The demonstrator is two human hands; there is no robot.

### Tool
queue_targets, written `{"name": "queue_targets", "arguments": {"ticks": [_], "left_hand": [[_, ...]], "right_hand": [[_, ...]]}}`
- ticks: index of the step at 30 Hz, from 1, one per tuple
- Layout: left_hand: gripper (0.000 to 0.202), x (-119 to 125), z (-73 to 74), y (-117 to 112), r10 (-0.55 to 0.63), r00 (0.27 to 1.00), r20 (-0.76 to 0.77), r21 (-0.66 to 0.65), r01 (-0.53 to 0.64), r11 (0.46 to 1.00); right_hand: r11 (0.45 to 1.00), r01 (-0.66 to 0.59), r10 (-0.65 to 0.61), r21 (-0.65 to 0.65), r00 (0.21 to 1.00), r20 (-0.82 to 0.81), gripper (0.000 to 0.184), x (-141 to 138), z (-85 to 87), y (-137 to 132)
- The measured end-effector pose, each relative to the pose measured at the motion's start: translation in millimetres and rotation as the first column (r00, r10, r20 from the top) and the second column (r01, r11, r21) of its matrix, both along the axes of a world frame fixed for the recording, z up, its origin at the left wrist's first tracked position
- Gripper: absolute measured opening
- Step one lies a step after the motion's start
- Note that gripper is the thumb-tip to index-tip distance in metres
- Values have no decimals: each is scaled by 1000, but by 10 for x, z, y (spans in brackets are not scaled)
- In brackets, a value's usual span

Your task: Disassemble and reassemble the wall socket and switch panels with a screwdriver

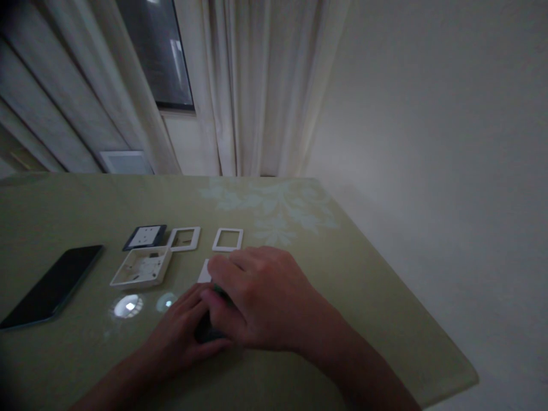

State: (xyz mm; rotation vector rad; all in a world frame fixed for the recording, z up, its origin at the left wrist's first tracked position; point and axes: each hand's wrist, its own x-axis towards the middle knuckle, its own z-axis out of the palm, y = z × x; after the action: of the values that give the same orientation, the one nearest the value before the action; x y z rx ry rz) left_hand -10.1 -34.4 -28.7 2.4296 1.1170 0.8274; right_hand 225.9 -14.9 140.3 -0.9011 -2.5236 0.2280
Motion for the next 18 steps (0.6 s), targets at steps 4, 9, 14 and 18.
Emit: {"name": "queue_targets", "arguments": {"ticks": [4, 9, 14, 18], "left_hand": [[76, 6, -12, 3, 13, 1000, 13, 24, -13, 1000], [78, 5, -24, 4, -2, 1000, 16, 34, 2, 999], [87, 7, -38, -3, 17, 1000, -10, 33, -17, 999], [84, 13, -49, -7, 18, 1000, 5, 1, -18, 1000]], "right_hand": [[999, -21, 22, -30, 1000, 17, 20, 1, 1, 1], [998, 15, -17, -53, 999, -28, 19, -2, -20, 50], [982, -94, 82, -167, 994, -79, 18, 69, 13, 85], [986, -96, 91, -136, 995, -41, 23, 102, 44, 33]]}}
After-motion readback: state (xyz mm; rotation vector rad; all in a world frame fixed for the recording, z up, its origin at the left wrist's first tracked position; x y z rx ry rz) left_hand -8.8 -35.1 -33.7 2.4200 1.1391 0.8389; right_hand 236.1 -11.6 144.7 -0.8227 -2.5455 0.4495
